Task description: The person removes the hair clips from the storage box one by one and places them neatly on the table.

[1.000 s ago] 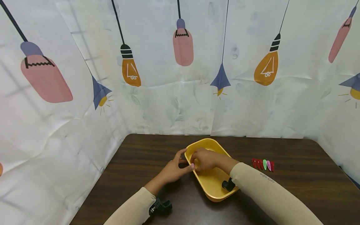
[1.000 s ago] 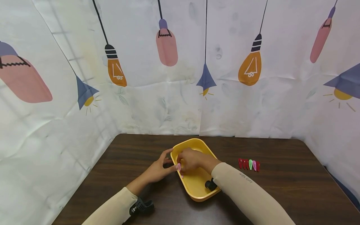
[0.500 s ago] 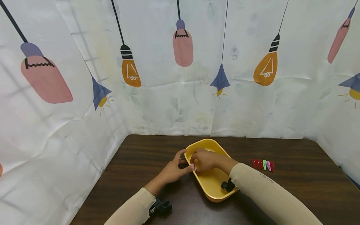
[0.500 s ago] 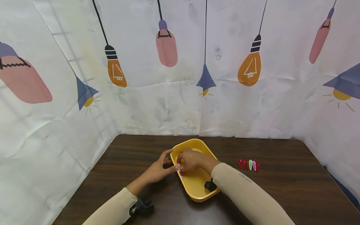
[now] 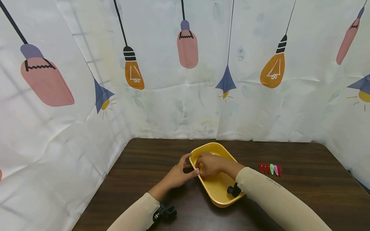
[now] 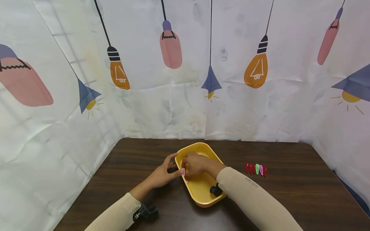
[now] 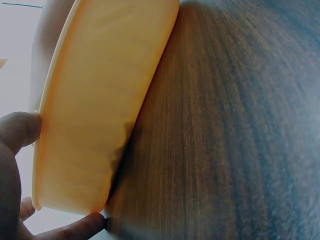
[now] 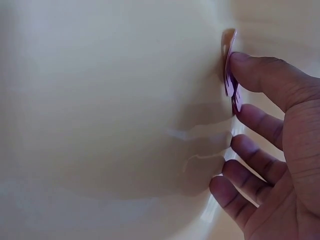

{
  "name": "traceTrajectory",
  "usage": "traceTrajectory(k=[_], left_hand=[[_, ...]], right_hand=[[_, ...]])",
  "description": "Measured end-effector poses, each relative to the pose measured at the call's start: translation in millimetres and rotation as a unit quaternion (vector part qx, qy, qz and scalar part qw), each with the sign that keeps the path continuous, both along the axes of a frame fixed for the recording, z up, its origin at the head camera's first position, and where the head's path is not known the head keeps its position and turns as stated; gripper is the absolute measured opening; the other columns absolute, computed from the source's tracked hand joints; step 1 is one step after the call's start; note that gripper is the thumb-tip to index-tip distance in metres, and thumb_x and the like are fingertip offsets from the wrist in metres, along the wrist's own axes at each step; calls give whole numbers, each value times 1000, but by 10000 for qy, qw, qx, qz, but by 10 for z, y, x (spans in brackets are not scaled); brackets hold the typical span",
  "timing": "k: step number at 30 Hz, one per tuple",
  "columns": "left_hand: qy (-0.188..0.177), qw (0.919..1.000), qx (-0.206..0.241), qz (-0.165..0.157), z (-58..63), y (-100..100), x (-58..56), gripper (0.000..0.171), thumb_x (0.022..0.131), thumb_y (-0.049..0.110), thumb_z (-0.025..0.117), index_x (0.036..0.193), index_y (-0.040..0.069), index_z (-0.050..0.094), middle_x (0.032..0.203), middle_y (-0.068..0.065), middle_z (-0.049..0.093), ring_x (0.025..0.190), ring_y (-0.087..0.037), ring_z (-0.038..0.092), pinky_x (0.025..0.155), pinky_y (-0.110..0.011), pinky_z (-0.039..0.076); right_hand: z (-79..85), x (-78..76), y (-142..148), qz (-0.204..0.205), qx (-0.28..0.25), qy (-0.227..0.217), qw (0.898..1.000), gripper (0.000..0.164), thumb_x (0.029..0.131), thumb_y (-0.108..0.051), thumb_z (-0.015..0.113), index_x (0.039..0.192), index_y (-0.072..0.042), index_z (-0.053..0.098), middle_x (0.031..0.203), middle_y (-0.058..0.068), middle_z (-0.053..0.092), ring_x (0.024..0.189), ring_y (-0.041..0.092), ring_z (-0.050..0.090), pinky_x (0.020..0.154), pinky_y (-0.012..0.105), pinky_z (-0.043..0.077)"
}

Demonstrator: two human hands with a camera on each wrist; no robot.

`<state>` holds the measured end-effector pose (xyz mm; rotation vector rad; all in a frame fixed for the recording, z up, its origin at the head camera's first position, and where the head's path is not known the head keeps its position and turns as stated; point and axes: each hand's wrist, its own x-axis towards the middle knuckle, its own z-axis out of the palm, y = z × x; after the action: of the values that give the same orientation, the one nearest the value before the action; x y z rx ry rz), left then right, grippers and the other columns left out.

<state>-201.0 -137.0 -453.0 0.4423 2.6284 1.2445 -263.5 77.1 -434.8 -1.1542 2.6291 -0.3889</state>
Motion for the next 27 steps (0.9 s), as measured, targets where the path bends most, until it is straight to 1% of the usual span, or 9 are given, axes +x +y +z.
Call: traceTrajectory(k=[4,10,14,17,20,22,25,27], left_hand=[[-19,10000,-3,-1,1,-2,7,85,94,58,68,161,30,23,138,-15,62,123,-41,60,100,-62,45],[-45,10000,38,-5,16,1,21,85,94,58,68,161,30,23,139,-15,61,124,-41,59,100,-63,44],[-60,10000,53,-1,18,2,25,85,94,58,68,161,31,23,139,-16,61,123,-41,59,101,-63,44],[-53,10000,49,-11,14,6,24,86,94,58,68,161,31,23,139,-15,61,123,-41,60,100,-63,44],[-42,10000,47,-21,13,8,23,87,93,60,67,161,30,23,138,-15,62,122,-41,60,100,-63,44],[-31,10000,47,-14,15,7,21,88,92,62,68,161,30,23,138,-14,62,123,-40,60,100,-63,44],[-10,10000,33,5,21,3,20,89,91,63,68,161,30,24,138,-14,62,124,-40,60,100,-63,44],[-5,10000,22,17,23,0,21,89,91,63,68,161,31,24,138,-14,62,124,-40,60,101,-63,44]], right_hand=[[10,14,-4,11,-12,-6,10000,24,84,-31,82,105,-22,74,107,-7,60,110,21,53,99,37,45],[7,17,-2,72,-20,72,9999,29,86,-34,78,111,-19,74,110,-5,62,113,23,54,102,39,45],[6,18,2,8,-29,37,10000,33,86,-34,77,115,-18,73,115,-4,63,115,23,55,102,40,45],[16,25,12,-32,-74,-5,10000,34,86,-34,77,116,-18,72,116,-4,63,116,23,55,103,40,45],[42,32,32,-43,-136,-21,9999,36,86,-34,78,116,-17,71,114,-4,64,113,21,56,101,40,45],[70,35,48,-37,-223,-67,9997,38,84,-33,80,117,-14,71,113,-4,66,108,20,57,99,39,46],[121,30,73,-51,-308,-177,9994,43,83,-31,81,119,-10,71,114,-2,67,101,16,58,97,38,48],[153,19,94,-81,-373,-278,9989,44,83,-29,82,121,-7,71,116,0,68,101,16,59,97,37,49]])
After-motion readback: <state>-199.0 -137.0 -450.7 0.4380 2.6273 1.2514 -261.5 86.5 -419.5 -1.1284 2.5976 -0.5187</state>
